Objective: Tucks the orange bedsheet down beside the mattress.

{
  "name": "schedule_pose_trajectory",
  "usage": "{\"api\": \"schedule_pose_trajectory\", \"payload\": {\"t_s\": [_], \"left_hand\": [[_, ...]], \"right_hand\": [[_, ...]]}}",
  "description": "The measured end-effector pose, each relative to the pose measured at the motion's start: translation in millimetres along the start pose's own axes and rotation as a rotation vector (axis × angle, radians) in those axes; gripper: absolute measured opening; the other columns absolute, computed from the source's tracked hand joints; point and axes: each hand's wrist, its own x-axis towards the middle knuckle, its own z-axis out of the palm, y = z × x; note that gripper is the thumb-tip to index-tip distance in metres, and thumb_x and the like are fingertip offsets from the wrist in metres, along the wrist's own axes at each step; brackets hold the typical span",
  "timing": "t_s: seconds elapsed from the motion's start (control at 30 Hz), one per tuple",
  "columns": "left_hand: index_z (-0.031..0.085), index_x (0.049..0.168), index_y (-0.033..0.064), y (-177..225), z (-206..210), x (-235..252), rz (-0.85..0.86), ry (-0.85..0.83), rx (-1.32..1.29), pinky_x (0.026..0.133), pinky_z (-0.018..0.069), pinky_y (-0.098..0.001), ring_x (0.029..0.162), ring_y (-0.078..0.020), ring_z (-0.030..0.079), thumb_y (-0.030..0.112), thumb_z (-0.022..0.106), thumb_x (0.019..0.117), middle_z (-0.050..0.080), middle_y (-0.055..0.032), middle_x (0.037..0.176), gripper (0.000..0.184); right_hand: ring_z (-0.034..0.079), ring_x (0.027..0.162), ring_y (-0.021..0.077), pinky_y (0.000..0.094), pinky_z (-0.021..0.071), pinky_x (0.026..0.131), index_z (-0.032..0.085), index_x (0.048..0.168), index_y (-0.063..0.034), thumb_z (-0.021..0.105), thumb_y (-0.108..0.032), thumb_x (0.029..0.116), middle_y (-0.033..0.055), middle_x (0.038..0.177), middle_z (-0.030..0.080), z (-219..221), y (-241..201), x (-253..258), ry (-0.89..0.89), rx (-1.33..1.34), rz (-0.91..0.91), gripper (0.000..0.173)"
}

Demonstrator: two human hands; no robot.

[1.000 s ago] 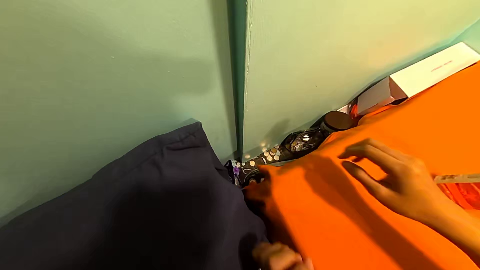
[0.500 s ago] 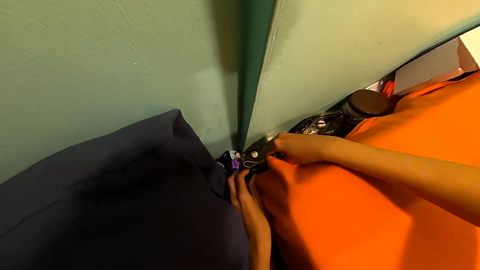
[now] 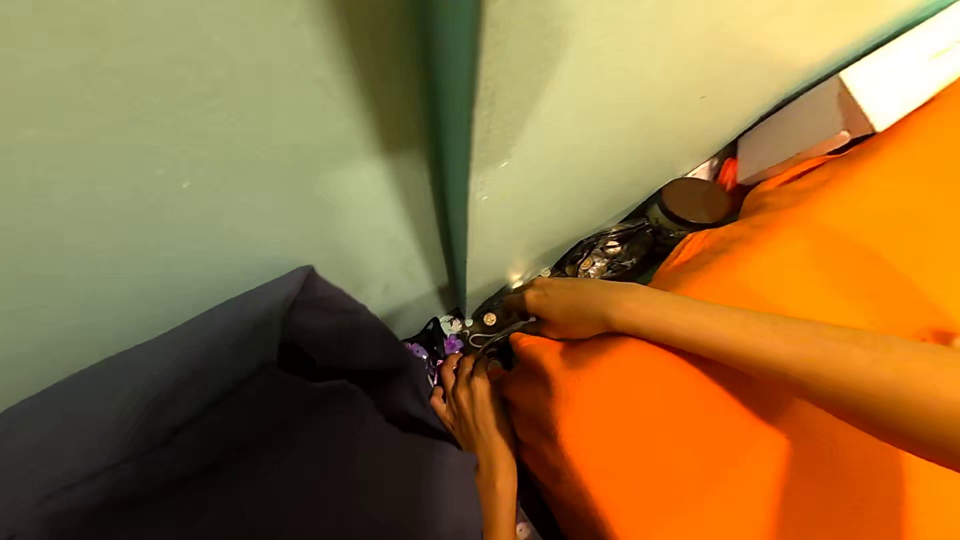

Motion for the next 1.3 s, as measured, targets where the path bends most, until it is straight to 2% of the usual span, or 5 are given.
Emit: {"api": "schedule_pose_trajectory", "payload": {"t_s": [0.33, 0.63, 0.87, 1.03, 1.3], "left_hand": [[0.079, 0.095, 0.0083, -1, -3, 3, 0.08, -0.018, -0.061, 0.092, 0.0434, -0.064, 0.116, -0.0385, 0.064, 0.008, 0.067, 0.0915, 0.074, -0.012, 0.107, 0.012], [0.072, 0.097, 0.0021, 11, -20, 2, 0.083, -0.113, -0.052, 0.094, 0.0394, -0.0674, 0.095, -0.0399, 0.068, 0.003, 0.061, 0.0932, 0.073, -0.0179, 0.091, 0.012], [0.074, 0.104, -0.0047, 40, -57, 8, -0.02, 0.023, -0.219, 0.077, 0.0539, -0.06, 0.08, -0.039, 0.071, 0.002, 0.076, 0.0865, 0.073, -0.022, 0.088, 0.019], [0.077, 0.094, 0.0059, 126, -126, 27, 0.405, 0.249, -0.203, 0.064, 0.0569, -0.0297, 0.072, -0.0141, 0.068, 0.02, 0.072, 0.092, 0.069, -0.0075, 0.083, 0.015], [0.048, 0.148, 0.0061, 232, 34, 146, 0.747, -0.64, 0.356, 0.085, 0.0545, -0.062, 0.107, -0.0467, 0.066, 0.005, 0.051, 0.1031, 0.066, -0.0276, 0.117, 0.045]], "right_hand": [[0.067, 0.084, 0.0104, 0.0323, 0.0577, 0.068, 0.07, 0.113, -0.0152, 0.05, -0.031, 0.1027, -0.0023, 0.099, 0.067, -6, -4, -149, 0.819, -0.178, -0.004, 0.028], [0.068, 0.09, 0.0033, 0.0213, 0.0587, 0.079, 0.071, 0.116, -0.0093, 0.051, -0.037, 0.1049, 0.0017, 0.105, 0.072, 72, 17, -260, 1.156, 0.158, 0.255, 0.036], [0.07, 0.096, 0.0244, 0.0459, 0.0591, 0.083, 0.071, 0.108, -0.0022, 0.062, -0.017, 0.0983, 0.0119, 0.104, 0.07, 29, 47, -221, 1.049, 0.103, 0.329, 0.02], [0.066, 0.106, 0.0396, 0.0612, 0.0496, 0.087, 0.072, 0.104, -0.004, 0.056, -0.019, 0.1027, 0.0184, 0.103, 0.071, -16, 106, -133, 0.587, -0.039, 0.526, 0.022], [0.067, 0.096, 0.0421, 0.0628, 0.0507, 0.074, 0.07, 0.101, -0.0029, 0.046, -0.015, 0.1031, 0.0213, 0.095, 0.068, -12, 137, -124, 0.919, 0.317, 0.691, 0.026]]}}
